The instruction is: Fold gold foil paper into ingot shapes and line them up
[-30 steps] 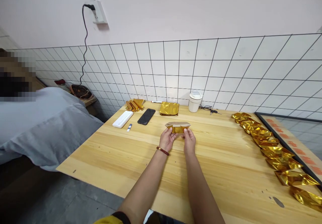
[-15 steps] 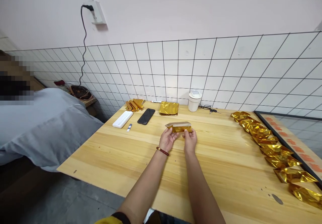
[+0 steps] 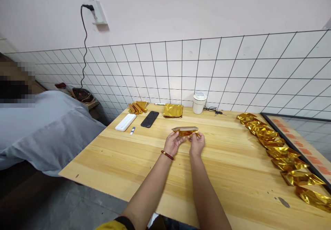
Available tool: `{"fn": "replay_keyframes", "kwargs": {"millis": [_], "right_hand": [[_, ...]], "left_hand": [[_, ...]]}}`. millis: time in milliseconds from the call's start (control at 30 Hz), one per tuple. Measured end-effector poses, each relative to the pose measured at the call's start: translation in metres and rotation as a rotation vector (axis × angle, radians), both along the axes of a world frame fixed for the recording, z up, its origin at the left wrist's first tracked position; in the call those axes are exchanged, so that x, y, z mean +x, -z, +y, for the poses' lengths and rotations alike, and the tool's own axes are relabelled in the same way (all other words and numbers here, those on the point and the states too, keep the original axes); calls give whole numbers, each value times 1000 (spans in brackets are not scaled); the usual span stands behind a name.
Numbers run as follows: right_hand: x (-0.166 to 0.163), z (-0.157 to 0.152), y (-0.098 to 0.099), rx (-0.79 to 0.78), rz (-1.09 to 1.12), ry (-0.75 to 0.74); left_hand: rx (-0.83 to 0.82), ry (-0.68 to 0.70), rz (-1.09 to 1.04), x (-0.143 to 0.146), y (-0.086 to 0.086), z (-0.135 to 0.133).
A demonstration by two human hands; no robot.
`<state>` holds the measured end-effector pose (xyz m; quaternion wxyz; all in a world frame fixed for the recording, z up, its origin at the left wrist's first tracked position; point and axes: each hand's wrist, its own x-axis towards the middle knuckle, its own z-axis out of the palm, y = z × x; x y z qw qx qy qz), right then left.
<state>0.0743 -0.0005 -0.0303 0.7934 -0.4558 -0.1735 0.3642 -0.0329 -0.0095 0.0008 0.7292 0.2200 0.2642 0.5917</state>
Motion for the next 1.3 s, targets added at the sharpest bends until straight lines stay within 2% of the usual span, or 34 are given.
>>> {"fn": "replay_keyframes", "kwargs": {"millis": [500,667,933,1200,1300], "right_hand": [[-2,-4,-5,36,-9,-18],[0,-8,-8,33,11,-67],[1,-5,-5,53,-38,-26],[4,-9,-10,74,-113,-241],[4,-9,-10,57,-133,-258]], "left_hand": [[7,-20,0,2,2,0],[-7,-35,8,1,1,1],[-43,-73,21,1,3,3],[-52,-145,38,-9,5,13],[-34,-191,87,-14,5,16]]}}
